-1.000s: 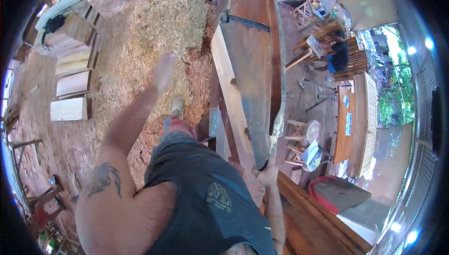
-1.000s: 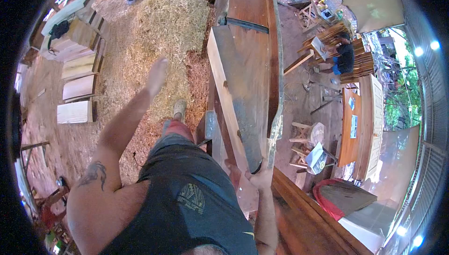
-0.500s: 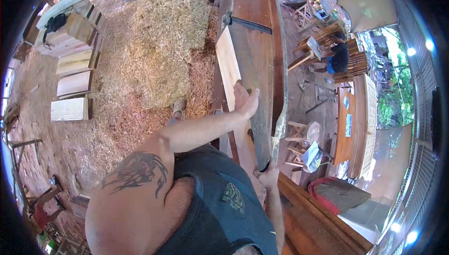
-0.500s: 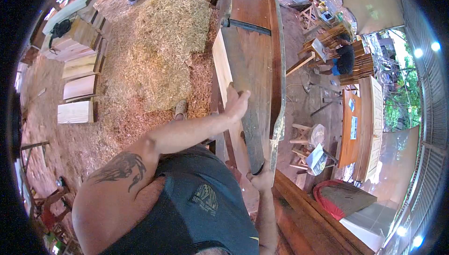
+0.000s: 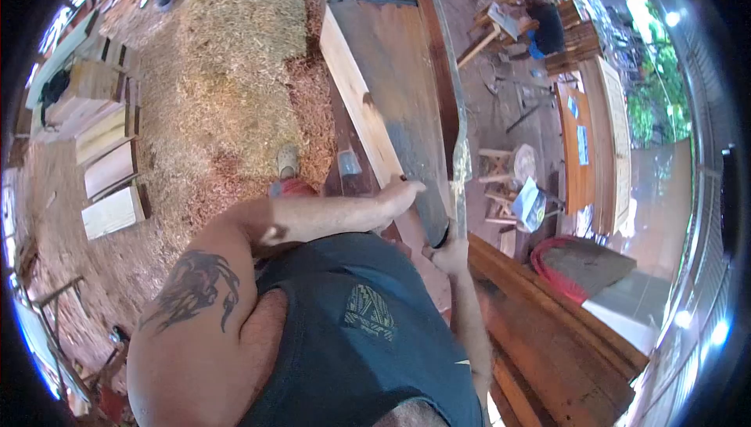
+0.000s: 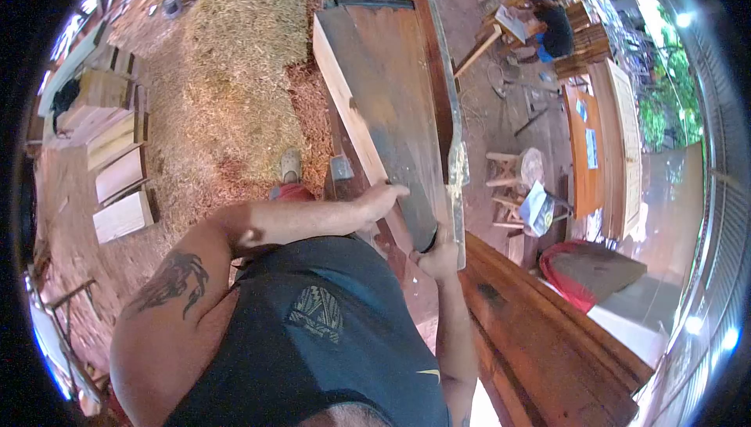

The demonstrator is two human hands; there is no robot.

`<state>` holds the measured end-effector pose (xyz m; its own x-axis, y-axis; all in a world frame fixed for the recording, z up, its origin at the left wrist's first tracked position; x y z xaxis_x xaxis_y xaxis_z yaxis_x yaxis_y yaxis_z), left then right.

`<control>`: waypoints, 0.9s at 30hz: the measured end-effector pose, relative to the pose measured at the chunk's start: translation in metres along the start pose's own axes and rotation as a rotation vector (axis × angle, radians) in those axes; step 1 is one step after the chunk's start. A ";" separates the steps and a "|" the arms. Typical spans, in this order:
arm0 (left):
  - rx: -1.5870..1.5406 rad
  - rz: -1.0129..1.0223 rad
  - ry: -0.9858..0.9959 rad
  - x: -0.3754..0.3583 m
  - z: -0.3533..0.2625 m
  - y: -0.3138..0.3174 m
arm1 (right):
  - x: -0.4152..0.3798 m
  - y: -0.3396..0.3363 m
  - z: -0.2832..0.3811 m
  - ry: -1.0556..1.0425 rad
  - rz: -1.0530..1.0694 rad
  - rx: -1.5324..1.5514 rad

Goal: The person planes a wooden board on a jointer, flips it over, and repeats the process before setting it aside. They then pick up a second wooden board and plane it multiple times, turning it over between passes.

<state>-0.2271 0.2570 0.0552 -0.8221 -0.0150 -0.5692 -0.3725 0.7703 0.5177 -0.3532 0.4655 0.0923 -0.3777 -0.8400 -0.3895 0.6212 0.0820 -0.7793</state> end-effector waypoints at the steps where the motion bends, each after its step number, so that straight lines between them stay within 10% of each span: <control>1: -0.042 0.058 -0.060 -0.008 -0.006 0.007 | 0.002 0.000 -0.003 -0.033 -0.016 -0.029; 9: -0.288 0.218 -0.087 -0.029 -0.058 0.022 | 0.001 -0.003 0.004 -0.007 -0.021 -0.127; 17: -0.319 -0.265 0.416 -0.062 -0.110 -0.110 | 0.005 0.006 -0.011 -0.074 -0.088 -0.127; 21: 0.113 -0.697 0.746 -0.099 -0.118 -0.174 | 0.003 0.008 -0.012 0.018 -0.050 -0.141; 24: 0.863 -0.836 0.279 -0.077 -0.044 -0.280 | 0.001 0.006 -0.006 0.034 -0.047 -0.172; 27: 1.026 -1.098 0.224 -0.070 0.060 -0.313 | 0.003 0.006 -0.009 -0.037 -0.055 -0.129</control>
Point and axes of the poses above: each hand's wrist, its own x-axis towards the middle knuckle, its own y-axis out of the palm, z = x × y, the point moved 1 cm from there along x, towards the middle knuckle, and after that the axes turned 15 degrees about z, right-handed, at the moved point
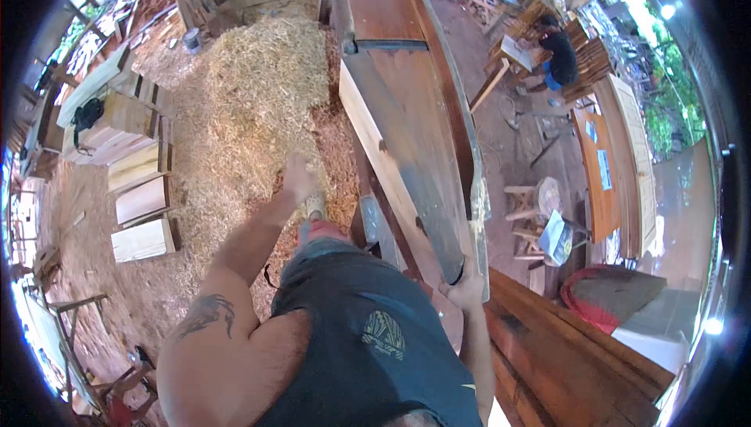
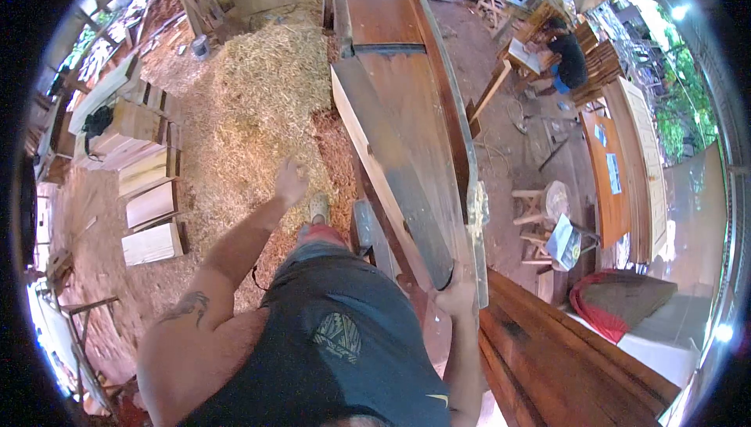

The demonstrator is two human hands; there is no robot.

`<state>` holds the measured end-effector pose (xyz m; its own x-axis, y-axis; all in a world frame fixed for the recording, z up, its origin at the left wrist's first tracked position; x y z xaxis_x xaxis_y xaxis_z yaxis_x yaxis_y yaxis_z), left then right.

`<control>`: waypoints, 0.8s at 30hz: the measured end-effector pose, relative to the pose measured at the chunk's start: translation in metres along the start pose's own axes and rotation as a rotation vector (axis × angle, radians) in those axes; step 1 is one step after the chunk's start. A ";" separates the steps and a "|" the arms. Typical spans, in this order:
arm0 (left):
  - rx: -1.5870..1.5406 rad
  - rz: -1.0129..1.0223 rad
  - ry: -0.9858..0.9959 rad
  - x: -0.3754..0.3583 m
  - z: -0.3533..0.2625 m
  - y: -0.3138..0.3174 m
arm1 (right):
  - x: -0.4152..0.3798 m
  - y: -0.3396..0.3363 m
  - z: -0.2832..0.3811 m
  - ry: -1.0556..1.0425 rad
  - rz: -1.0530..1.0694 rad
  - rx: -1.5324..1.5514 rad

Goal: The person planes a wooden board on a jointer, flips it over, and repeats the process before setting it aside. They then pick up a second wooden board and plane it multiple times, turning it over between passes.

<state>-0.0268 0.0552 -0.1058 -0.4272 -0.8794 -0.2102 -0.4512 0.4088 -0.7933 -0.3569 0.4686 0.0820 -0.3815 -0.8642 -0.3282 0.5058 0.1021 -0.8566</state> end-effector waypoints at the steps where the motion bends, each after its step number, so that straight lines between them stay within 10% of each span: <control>1: 0.137 0.078 -0.030 -0.022 0.002 0.000 | -0.001 -0.002 0.000 -0.004 0.014 0.029; 5: -0.032 0.615 -0.129 -0.049 0.032 -0.004 | -0.001 -0.002 -0.003 0.000 0.052 0.064; 8: -0.044 0.596 -0.143 -0.044 0.011 -0.014 | -0.004 -0.020 0.023 0.171 0.168 0.093; 16: 0.034 0.146 0.602 0.008 -0.176 -0.096 | -0.011 -0.015 0.019 0.135 0.137 0.136; 24: 0.984 0.387 0.944 0.094 -0.256 -0.131 | -0.013 -0.009 0.014 0.079 0.061 0.075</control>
Point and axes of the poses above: each hand's wrist, its own x-axis towards the middle knuckle, its own y-axis out of the palm, z = x × y, the point moved 1 cm from there along x, towards the middle knuckle, and after that the axes turned 15 degrees about z, right-handed, at the moved point
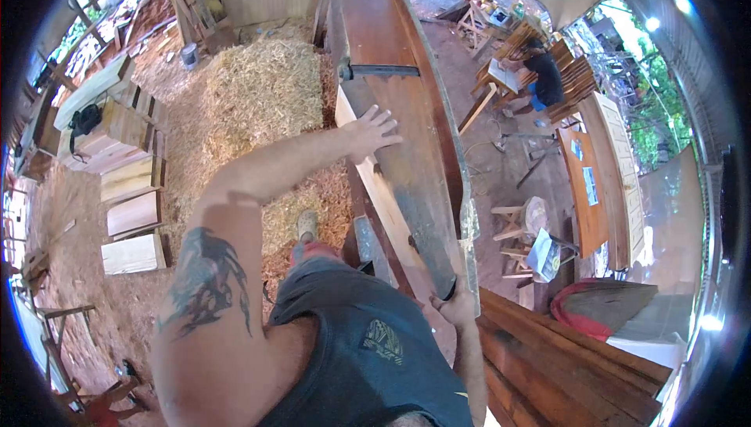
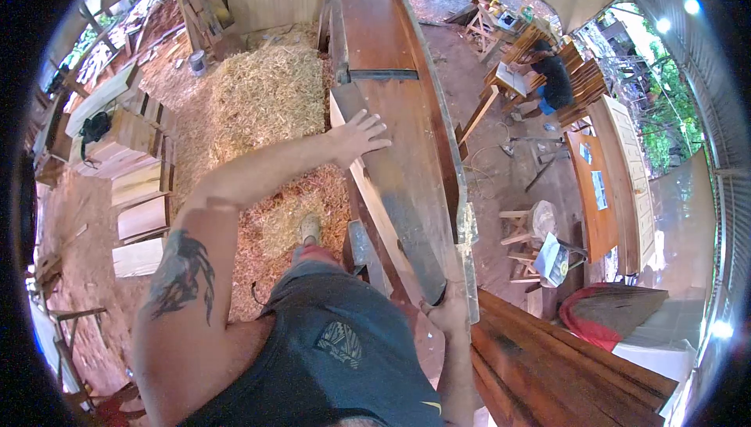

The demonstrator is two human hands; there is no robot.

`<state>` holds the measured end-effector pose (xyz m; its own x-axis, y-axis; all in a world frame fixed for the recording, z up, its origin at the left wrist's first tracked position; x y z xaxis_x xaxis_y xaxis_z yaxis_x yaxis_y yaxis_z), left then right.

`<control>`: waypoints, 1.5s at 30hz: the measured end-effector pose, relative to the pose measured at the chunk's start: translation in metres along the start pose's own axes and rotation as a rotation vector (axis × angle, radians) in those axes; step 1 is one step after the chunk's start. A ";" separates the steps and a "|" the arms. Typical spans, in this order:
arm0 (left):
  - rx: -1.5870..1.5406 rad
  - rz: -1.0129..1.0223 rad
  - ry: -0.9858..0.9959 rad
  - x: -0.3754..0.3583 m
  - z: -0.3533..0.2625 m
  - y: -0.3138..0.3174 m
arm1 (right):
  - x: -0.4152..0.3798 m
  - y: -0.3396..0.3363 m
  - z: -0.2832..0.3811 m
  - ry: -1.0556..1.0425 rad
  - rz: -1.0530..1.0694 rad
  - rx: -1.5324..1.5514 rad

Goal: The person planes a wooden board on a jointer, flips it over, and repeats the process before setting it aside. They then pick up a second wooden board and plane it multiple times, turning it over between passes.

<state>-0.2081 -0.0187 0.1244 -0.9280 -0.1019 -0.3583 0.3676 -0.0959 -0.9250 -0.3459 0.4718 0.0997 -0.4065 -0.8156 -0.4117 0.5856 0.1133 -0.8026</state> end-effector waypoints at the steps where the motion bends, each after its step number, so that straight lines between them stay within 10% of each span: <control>1: 0.000 -0.001 0.026 0.015 0.012 0.005 | 0.002 0.001 -0.004 0.014 0.002 -0.004; 7: -0.022 0.048 0.147 0.025 0.038 0.011 | 0.013 -0.013 -0.001 0.019 0.080 -0.095; 13: -0.215 0.033 0.090 -0.116 0.033 0.044 | 0.119 -0.045 -0.029 -0.144 0.013 -0.326; 21: -0.495 0.036 -0.413 -0.234 -0.025 0.076 | 0.267 -0.102 0.086 -0.403 -0.293 -0.590; 25: -0.641 0.030 -0.692 -0.241 -0.076 0.063 | 0.295 -0.046 0.098 -0.233 -0.569 0.072; 45: -0.775 -0.041 -0.846 -0.088 -0.221 0.006 | 0.003 0.098 0.105 -0.065 0.280 0.549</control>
Point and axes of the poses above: each hand's wrist, its own x-axis towards the middle knuckle, its own y-axis out of the palm, z = x × y, the point moved 1 cm from there along x, towards the middle knuckle, and after that the axes turned 15 degrees about z, right-handed, at the moved point
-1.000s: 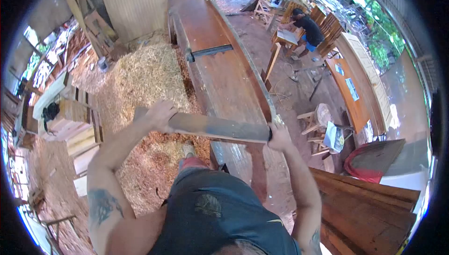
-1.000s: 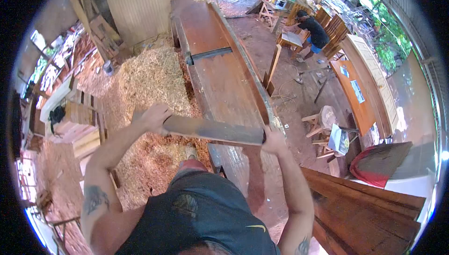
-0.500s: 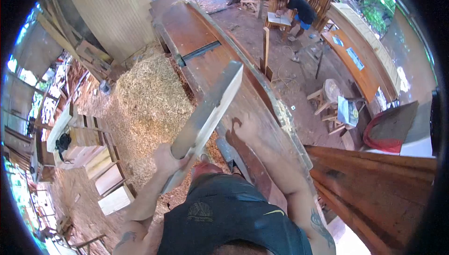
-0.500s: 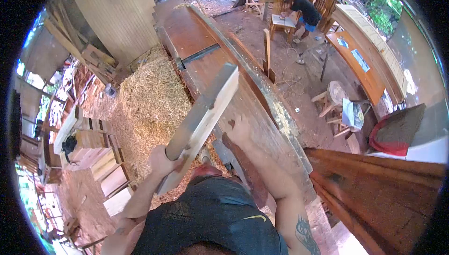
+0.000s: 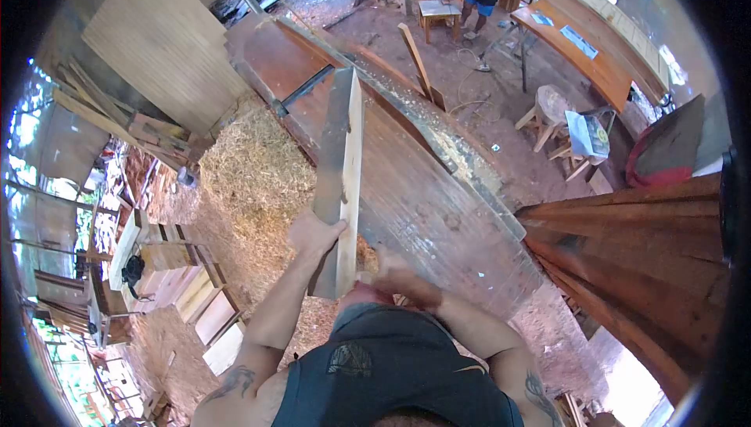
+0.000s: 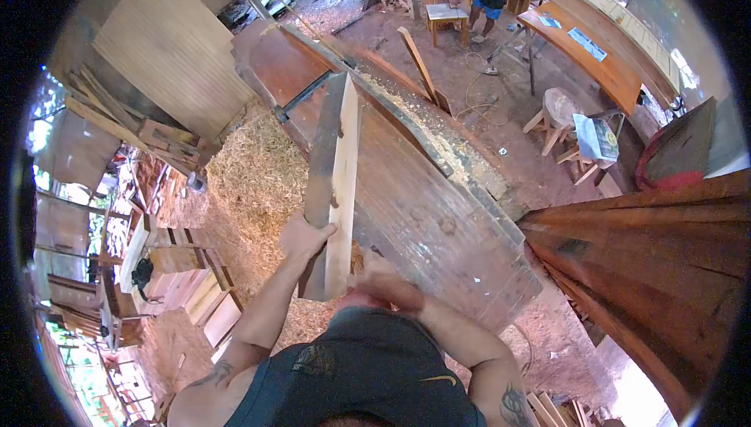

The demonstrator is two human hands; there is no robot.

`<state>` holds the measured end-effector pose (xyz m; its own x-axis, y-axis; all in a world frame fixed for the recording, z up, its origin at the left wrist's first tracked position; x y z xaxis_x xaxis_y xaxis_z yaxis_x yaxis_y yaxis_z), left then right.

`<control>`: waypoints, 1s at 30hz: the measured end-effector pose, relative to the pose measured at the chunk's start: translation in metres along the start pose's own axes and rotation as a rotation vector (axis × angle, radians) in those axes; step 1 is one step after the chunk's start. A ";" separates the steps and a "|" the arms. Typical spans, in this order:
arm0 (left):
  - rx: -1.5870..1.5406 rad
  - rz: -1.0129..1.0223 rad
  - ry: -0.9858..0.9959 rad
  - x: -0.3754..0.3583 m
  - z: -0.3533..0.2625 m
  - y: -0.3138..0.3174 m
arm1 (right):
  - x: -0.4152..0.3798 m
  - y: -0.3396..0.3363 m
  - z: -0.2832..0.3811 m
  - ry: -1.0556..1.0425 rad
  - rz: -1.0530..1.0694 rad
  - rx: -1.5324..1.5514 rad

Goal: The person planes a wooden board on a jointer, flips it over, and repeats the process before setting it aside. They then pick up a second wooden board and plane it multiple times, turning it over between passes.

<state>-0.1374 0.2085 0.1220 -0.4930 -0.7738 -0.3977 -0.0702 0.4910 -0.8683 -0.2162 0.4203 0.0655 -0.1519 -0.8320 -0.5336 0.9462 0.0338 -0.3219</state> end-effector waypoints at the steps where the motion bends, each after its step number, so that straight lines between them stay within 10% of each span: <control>1: -0.010 0.001 0.012 0.004 -0.002 0.004 | -0.003 0.001 0.007 -0.010 0.021 0.008; 11: -0.033 0.246 0.046 0.000 -0.057 -0.007 | -0.014 0.029 0.061 0.157 -0.110 0.025; 20: -0.152 0.348 0.190 0.011 -0.052 0.037 | -0.035 -0.005 -0.017 0.154 -0.259 0.249; 30: -0.194 0.710 0.053 0.032 0.152 0.159 | -0.174 -0.091 -0.187 0.036 -0.093 0.419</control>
<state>-0.0328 0.2010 -0.0736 -0.5180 -0.2248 -0.8253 0.1317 0.9324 -0.3366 -0.3294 0.6653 0.0416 -0.2453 -0.8005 -0.5468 0.9611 -0.2748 -0.0289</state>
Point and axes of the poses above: each hand's wrist, its own x-axis towards the middle knuckle, its own y-axis out of the palm, z = x × y, the point moved 1 cm from there along x, towards the middle knuckle, and after that the axes turned 15 degrees about z, right-handed, at the moved point
